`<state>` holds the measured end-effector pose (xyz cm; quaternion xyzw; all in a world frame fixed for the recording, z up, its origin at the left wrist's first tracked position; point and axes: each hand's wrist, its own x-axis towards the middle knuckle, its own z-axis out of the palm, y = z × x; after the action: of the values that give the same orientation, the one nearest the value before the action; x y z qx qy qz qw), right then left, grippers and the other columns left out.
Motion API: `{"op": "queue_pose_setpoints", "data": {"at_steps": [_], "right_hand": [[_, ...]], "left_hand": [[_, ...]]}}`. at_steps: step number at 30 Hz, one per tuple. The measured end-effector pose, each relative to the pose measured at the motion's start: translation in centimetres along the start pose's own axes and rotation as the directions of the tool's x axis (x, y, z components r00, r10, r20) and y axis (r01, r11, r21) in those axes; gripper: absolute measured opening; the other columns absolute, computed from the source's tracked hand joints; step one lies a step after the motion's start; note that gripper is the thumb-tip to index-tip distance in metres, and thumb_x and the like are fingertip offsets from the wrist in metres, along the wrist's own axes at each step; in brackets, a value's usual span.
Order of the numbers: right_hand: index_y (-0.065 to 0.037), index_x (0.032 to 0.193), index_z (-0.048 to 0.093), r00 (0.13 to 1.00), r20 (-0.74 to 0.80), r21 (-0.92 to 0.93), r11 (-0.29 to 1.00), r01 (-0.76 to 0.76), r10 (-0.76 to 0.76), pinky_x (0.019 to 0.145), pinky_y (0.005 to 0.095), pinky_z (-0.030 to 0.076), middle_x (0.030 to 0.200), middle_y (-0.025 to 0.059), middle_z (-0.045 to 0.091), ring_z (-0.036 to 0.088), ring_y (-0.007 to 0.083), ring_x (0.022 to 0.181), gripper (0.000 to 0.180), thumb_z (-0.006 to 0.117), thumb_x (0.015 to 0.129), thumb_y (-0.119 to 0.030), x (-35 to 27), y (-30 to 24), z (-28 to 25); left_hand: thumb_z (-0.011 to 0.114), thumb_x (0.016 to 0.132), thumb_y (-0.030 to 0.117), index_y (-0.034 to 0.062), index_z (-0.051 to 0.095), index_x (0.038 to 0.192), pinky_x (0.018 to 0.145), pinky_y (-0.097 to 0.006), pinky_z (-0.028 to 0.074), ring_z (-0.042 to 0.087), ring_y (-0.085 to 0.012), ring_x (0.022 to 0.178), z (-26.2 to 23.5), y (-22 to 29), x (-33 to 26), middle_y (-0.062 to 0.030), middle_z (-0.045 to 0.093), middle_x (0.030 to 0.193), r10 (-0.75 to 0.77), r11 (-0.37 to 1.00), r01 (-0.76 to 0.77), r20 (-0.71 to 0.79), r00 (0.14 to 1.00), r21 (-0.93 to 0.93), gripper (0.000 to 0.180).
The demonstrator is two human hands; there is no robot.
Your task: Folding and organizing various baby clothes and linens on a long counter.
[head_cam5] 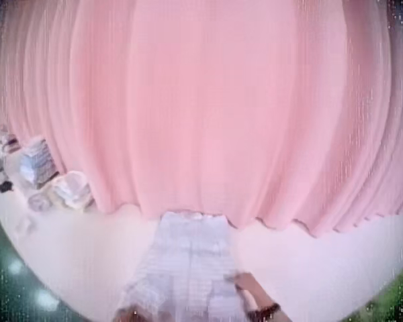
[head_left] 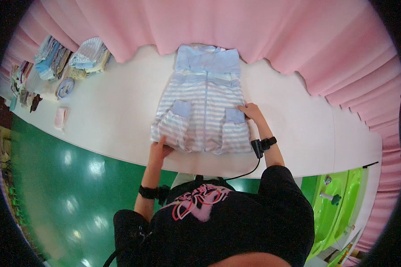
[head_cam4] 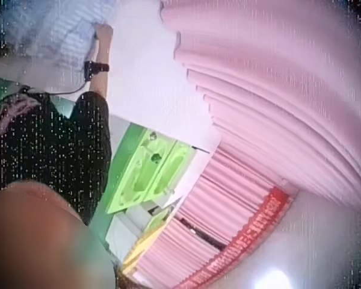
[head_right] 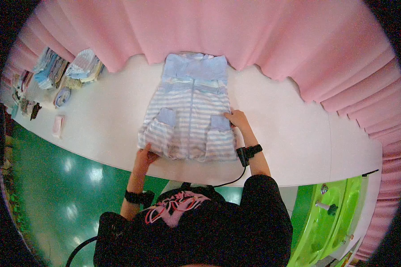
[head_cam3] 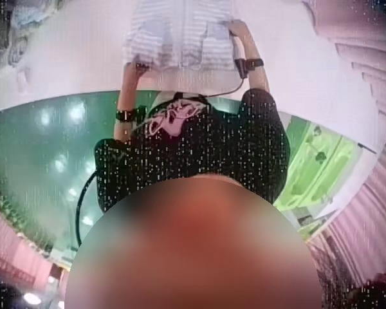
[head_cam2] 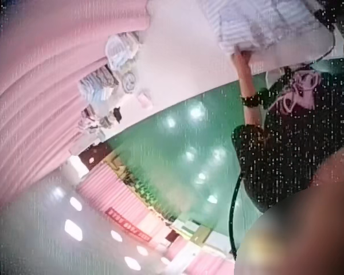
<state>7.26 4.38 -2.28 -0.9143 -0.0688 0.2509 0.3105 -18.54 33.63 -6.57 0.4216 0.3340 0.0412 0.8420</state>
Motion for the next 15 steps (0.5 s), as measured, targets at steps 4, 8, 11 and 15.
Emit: {"op": "queue_pose_setpoints", "data": {"at_steps": [4, 8, 11, 15], "right_hand": [[0.006, 0.073, 0.056, 0.957, 0.291, 0.178, 0.982, -0.061, 0.007, 0.046, 0.0269, 0.047, 0.061, 0.0121, 0.057, 0.057, 0.0185, 0.049, 0.045, 0.049, 0.075, -0.038, -4.2, 0.5, 3.2], [0.001, 0.084, 0.057, 0.559, 0.828, 0.063, 0.998, -0.011, -0.046, 0.058, 0.0269, 0.048, 0.074, 0.0125, 0.059, 0.059, 0.0175, 0.064, 0.038, 0.043, 0.081, -0.034, -8.1, -3.0, 4.8], [0.000, 0.085, 0.058, 0.706, 0.596, 0.231, 0.924, 0.305, -0.382, 0.066, 0.0262, 0.046, 0.079, 0.0076, 0.059, 0.056, 0.0131, 0.072, 0.026, 0.048, 0.079, -0.024, -5.7, -6.5, 2.4], [-0.004, 0.097, 0.054, 0.814, -0.010, -0.092, 0.811, 0.577, -0.581, 0.076, 0.0277, 0.041, 0.092, 0.0079, 0.057, 0.053, 0.0169, 0.085, 0.030, 0.057, 0.070, -0.015, 2.9, -10.7, -2.5]], "left_hand": [[0.053, 0.077, 0.024, 0.0002, 0.050, 0.096, 0.050, -0.028, 0.046, 0.056, -0.0159, 0.064, -3.5, 4.3, 3.6, -0.0066, 0.055, 0.079, 0.118, 0.941, -0.059, -0.159, 0.980, 0.332, 0.031], [0.054, 0.074, 0.027, 0.0033, 0.053, 0.069, 0.036, -0.023, 0.029, 0.040, -0.0073, 0.042, -7.9, 10.9, 8.9, 0.0010, 0.045, 0.053, 0.394, 0.724, -0.094, -0.297, 0.870, 0.684, 0.024], [0.056, 0.072, 0.028, 0.0040, 0.053, 0.075, 0.041, -0.022, 0.032, 0.043, -0.0092, 0.047, -11.3, 15.0, 12.0, 0.0001, 0.048, 0.059, 0.251, 0.831, -0.175, -0.075, 0.965, 0.529, 0.025], [0.058, 0.071, 0.025, 0.0034, 0.051, 0.086, 0.058, -0.024, 0.040, 0.050, -0.0112, 0.069, -8.5, 17.8, 13.5, -0.0022, 0.053, 0.077, 0.101, 0.894, -0.081, -0.023, 0.995, 0.441, 0.028]]}}
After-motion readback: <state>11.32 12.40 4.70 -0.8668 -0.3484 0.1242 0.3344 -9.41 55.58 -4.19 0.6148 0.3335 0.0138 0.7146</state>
